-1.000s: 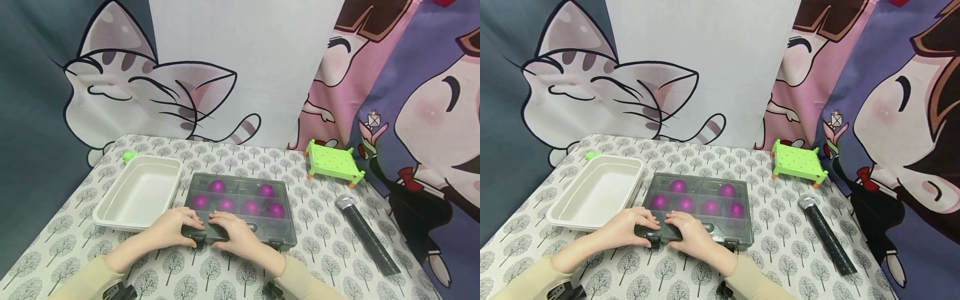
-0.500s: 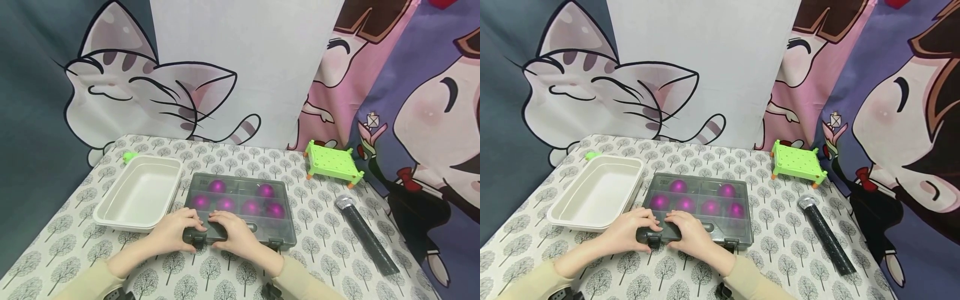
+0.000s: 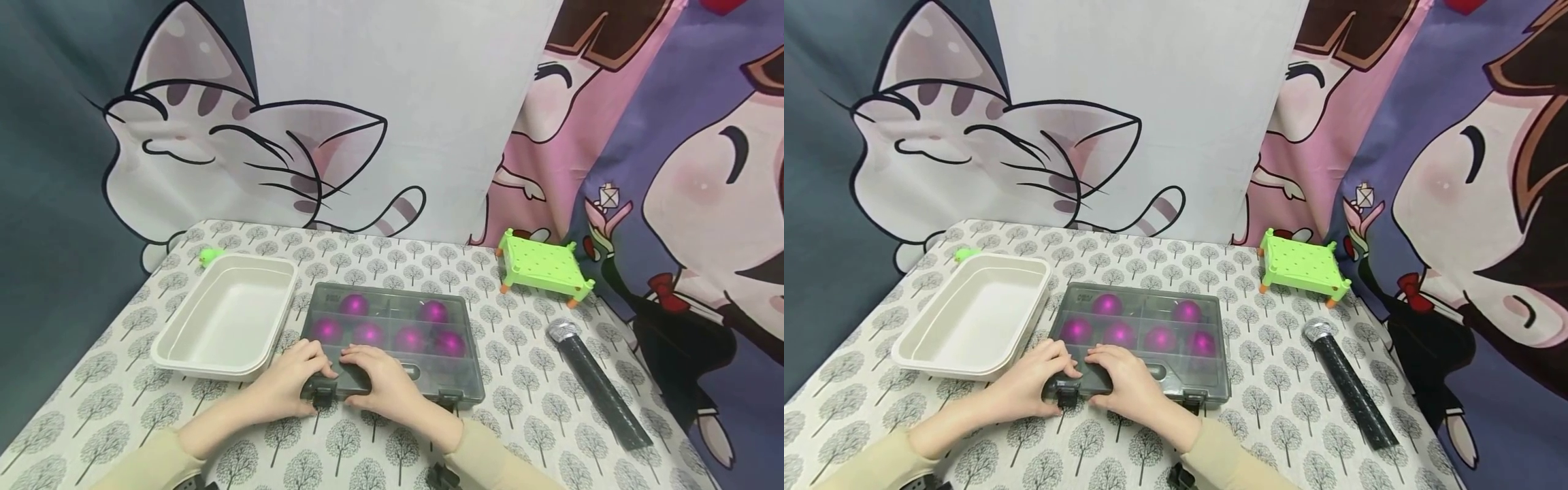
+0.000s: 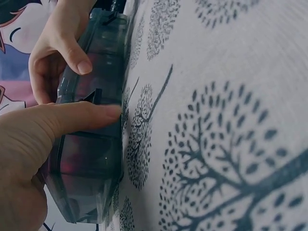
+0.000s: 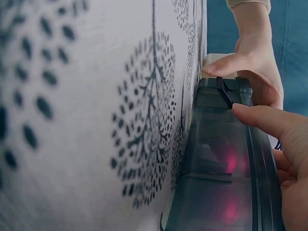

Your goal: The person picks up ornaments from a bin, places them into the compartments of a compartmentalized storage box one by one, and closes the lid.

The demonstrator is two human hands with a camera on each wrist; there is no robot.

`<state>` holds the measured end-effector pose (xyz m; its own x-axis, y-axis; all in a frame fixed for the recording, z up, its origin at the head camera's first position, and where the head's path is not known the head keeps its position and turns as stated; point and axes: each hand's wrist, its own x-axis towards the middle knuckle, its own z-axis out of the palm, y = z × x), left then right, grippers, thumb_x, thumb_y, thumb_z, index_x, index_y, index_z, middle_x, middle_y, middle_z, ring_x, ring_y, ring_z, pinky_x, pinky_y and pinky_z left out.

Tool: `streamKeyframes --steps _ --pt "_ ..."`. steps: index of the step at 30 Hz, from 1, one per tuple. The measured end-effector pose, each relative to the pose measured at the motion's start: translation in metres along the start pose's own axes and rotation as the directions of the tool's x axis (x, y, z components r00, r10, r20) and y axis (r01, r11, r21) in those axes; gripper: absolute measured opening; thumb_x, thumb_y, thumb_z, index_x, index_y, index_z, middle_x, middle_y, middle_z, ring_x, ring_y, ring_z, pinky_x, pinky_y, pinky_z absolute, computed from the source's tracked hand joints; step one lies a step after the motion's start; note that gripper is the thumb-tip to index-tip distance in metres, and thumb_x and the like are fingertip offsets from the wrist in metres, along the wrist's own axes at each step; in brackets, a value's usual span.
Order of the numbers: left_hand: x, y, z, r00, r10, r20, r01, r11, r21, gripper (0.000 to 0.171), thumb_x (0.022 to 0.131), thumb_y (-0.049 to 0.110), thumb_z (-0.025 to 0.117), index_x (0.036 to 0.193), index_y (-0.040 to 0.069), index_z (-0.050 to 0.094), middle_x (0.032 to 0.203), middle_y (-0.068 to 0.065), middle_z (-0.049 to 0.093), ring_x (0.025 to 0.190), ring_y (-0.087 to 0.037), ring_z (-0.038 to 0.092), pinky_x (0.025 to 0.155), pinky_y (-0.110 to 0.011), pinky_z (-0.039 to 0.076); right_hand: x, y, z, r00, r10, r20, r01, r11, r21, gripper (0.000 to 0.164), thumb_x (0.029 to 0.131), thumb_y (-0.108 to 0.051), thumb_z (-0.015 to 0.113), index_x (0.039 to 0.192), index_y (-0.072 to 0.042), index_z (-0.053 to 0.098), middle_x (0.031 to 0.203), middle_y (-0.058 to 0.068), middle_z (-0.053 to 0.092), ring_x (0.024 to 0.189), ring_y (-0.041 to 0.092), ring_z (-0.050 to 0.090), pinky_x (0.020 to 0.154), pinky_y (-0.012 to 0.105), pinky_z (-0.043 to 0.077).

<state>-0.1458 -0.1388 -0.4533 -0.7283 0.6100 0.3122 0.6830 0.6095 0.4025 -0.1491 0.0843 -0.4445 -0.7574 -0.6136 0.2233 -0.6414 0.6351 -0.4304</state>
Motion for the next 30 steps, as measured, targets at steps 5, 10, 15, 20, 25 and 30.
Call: streamKeyframes --steps 5,10,15,20,25,30 --pt "0.000 0.000 0.000 1.000 -0.011 0.003 0.011 1.000 0.013 0.057 0.045 0.007 0.089 0.094 0.022 0.064 0.095 0.015 0.048 0.093 -0.007 0.045 0.081 -0.034 0.050 0.000 0.000 0.000 1.000 -0.008 -0.006 0.008 1.000 0.000 0.063 0.070 -0.023 0.086 0.126 -0.009 0.062 0.135 0.005 0.061 0.130 0.022 0.053 0.110 0.045 0.043" --pt "0.002 0.002 -0.005 0.999 -0.041 0.034 0.042 0.999 -0.007 0.054 0.047 0.008 0.088 0.094 0.022 0.065 0.094 0.017 0.050 0.091 -0.003 0.045 0.079 -0.031 0.050 0.000 0.000 0.000 1.000 -0.009 -0.006 0.009 1.000 -0.002 0.063 0.070 -0.023 0.086 0.126 -0.009 0.062 0.136 0.005 0.060 0.131 0.022 0.053 0.110 0.046 0.043" --pt "0.002 0.003 -0.013 0.999 -0.031 0.043 0.032 0.999 -0.032 0.051 0.050 0.013 0.088 0.098 0.022 0.070 0.095 0.018 0.056 0.092 -0.004 0.052 0.082 -0.036 0.054 -0.001 0.000 -0.001 1.000 -0.004 0.000 0.004 1.000 0.000 0.063 0.070 -0.023 0.086 0.126 -0.009 0.062 0.137 0.005 0.060 0.131 0.022 0.053 0.110 0.046 0.042" --pt "0.004 0.002 -0.015 0.998 -0.037 0.042 0.038 0.999 -0.021 0.048 0.059 0.018 0.085 0.105 0.024 0.073 0.097 0.018 0.061 0.094 -0.005 0.058 0.084 -0.037 0.054 -0.001 0.001 -0.001 1.000 -0.003 0.000 0.003 1.000 -0.005 0.062 0.070 -0.023 0.086 0.125 -0.009 0.062 0.137 0.004 0.060 0.130 0.022 0.053 0.110 0.046 0.043" --pt "0.005 0.000 -0.014 0.999 -0.030 0.028 0.031 0.999 -0.022 0.039 0.066 0.023 0.084 0.105 0.024 0.075 0.096 0.017 0.064 0.091 -0.003 0.059 0.082 -0.033 0.053 -0.001 0.002 0.000 1.000 -0.007 -0.001 0.007 1.000 -0.007 0.062 0.070 -0.023 0.086 0.125 -0.009 0.063 0.137 0.003 0.060 0.130 0.021 0.053 0.109 0.046 0.043" --pt "0.005 -0.002 -0.014 0.999 -0.025 0.021 0.026 0.999 -0.044 0.035 0.068 0.023 0.083 0.102 0.024 0.077 0.093 0.019 0.065 0.089 -0.001 0.059 0.080 -0.030 0.052 -0.001 0.002 0.001 1.000 -0.012 0.009 0.012 0.999 -0.031 0.063 0.071 -0.024 0.085 0.127 -0.009 0.062 0.138 0.003 0.059 0.131 0.021 0.053 0.109 0.047 0.044"
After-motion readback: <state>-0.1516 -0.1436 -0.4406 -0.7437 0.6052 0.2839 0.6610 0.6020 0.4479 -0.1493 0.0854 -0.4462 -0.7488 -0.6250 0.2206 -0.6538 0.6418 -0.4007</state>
